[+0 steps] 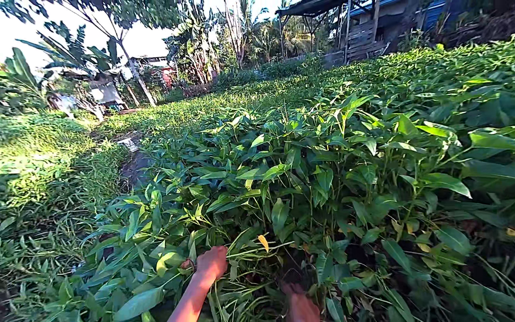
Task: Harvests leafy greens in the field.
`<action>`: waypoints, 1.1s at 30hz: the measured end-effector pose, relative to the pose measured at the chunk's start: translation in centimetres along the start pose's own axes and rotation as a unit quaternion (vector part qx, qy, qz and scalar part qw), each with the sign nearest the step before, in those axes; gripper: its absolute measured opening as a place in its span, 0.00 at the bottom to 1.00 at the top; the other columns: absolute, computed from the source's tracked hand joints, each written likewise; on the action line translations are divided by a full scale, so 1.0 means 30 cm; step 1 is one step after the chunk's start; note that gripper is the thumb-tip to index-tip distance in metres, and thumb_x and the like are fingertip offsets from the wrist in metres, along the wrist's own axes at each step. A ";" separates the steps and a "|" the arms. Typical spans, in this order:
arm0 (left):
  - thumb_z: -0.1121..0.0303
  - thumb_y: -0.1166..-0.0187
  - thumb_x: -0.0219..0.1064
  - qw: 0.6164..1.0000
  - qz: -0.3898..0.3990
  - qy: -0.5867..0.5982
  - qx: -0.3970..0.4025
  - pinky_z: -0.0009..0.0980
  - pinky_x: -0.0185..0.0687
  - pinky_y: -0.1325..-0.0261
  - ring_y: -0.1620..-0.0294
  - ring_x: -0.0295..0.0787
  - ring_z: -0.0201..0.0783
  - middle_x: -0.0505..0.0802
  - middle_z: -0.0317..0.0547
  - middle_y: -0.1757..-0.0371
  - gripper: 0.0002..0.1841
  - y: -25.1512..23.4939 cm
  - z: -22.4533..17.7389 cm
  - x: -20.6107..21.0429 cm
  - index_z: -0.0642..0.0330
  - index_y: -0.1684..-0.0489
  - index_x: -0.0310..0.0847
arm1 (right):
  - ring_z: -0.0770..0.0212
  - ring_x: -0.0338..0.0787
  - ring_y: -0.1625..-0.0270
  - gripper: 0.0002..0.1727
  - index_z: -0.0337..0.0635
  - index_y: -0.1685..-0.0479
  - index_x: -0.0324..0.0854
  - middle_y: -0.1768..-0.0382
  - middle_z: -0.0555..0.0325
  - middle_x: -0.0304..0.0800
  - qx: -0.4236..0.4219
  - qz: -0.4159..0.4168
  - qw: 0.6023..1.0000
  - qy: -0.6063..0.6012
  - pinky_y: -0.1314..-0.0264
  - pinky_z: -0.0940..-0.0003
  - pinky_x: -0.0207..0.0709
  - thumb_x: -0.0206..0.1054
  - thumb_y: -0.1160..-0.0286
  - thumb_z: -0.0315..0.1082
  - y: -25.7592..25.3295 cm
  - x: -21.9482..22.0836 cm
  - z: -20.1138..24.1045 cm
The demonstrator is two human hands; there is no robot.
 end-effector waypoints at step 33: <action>0.69 0.17 0.62 0.998 -0.020 0.010 0.064 0.70 0.70 0.28 0.22 0.76 0.66 0.82 0.64 0.24 0.21 0.081 0.032 -0.076 0.64 0.27 0.78 | 0.32 0.87 0.32 0.34 0.65 0.21 0.81 0.26 0.43 0.83 -0.098 -0.124 0.987 0.029 0.35 0.29 0.78 0.65 0.28 0.23 0.017 -0.169 -0.147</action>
Point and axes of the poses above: each hand's wrist, its own y-axis away from the middle knuckle, its own x-axis out of the palm, z = x × y, the point moved 2 cm from there along -y, towards the middle knuckle
